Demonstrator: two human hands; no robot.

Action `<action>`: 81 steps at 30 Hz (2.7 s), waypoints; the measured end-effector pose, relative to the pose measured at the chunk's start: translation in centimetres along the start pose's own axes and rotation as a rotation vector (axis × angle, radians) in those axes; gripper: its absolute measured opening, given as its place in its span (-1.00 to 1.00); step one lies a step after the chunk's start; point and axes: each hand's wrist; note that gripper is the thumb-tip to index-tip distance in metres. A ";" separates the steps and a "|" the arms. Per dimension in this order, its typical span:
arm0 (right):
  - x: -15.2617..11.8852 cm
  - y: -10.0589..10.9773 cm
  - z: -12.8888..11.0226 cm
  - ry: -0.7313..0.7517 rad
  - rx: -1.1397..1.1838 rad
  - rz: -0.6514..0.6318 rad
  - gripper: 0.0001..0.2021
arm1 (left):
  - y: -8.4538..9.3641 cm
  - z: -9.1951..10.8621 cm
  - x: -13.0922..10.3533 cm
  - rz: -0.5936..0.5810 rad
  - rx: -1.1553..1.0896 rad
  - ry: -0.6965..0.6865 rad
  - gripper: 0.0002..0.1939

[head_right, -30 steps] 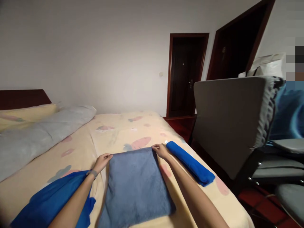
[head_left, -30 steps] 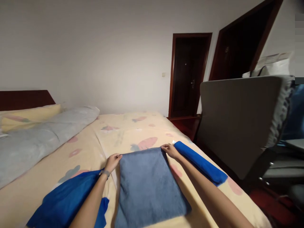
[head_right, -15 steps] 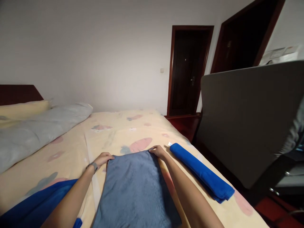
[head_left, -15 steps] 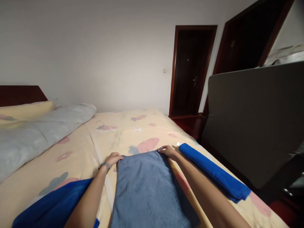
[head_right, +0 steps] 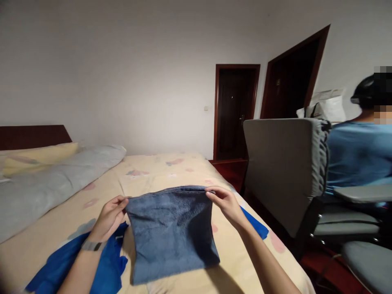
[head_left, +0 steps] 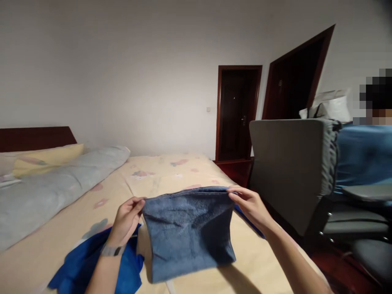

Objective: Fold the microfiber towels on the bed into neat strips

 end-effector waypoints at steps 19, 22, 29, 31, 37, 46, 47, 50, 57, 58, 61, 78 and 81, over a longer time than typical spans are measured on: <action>-8.7 1.6 -8.6 -0.009 -0.004 0.237 -0.72 | -2.8 3.9 -10.8 0.333 -0.035 -0.032 -0.63; -5.8 0.5 -1.6 -0.108 -0.039 0.210 -0.61 | -2.1 -1.6 -6.1 0.287 0.087 0.013 -0.54; -1.2 -3.3 16.9 -0.279 -0.267 0.171 -0.56 | -0.3 -17.1 4.9 0.295 0.442 0.033 -0.48; -1.1 -3.6 20.0 -0.288 -0.323 0.164 -0.60 | 0.4 -19.8 6.4 0.288 0.522 0.033 -0.57; -0.9 -2.9 23.1 -0.234 -0.458 0.128 -0.61 | 2.3 -23.0 8.2 0.301 0.721 -0.009 -0.61; -1.3 -3.3 22.0 -0.089 -0.687 -0.027 -0.69 | 0.8 -21.2 7.3 0.202 1.047 -0.129 -0.72; -1.4 -3.7 21.1 -0.068 -0.712 -0.033 -0.70 | 0.2 -20.3 6.8 0.185 1.067 -0.163 -0.69; -2.8 -5.8 17.5 0.031 -0.816 -0.153 -0.67 | -2.5 -17.7 4.4 0.037 1.098 -0.263 -0.63; -11.7 -9.3 13.2 0.063 -0.934 -0.605 -0.49 | -4.5 -18.1 -5.4 -0.440 1.284 -0.312 -0.57; -12.5 -8.7 13.3 0.043 -0.973 -0.604 -0.49 | -3.5 -18.6 -6.3 -0.447 1.329 -0.287 -0.53; -13.4 -6.0 13.4 -0.029 -1.087 -0.563 -0.50 | 0.0 -19.5 -7.9 -0.391 1.395 -0.221 -0.47; -21.4 -7.8 6.4 0.112 -0.982 -0.732 -0.44 | -2.5 -16.1 -18.3 -0.491 1.509 -0.442 -0.38; -21.2 -5.6 6.5 0.053 -1.011 -0.726 -0.44 | -0.6 -16.0 -18.7 -0.467 1.540 -0.389 -0.30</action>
Point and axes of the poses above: each hand's wrist, its own x-axis towards the middle knuckle, its own y-axis out of the back of the hand, z = x × y, and after that the axes turned 6 degrees about y, right-handed
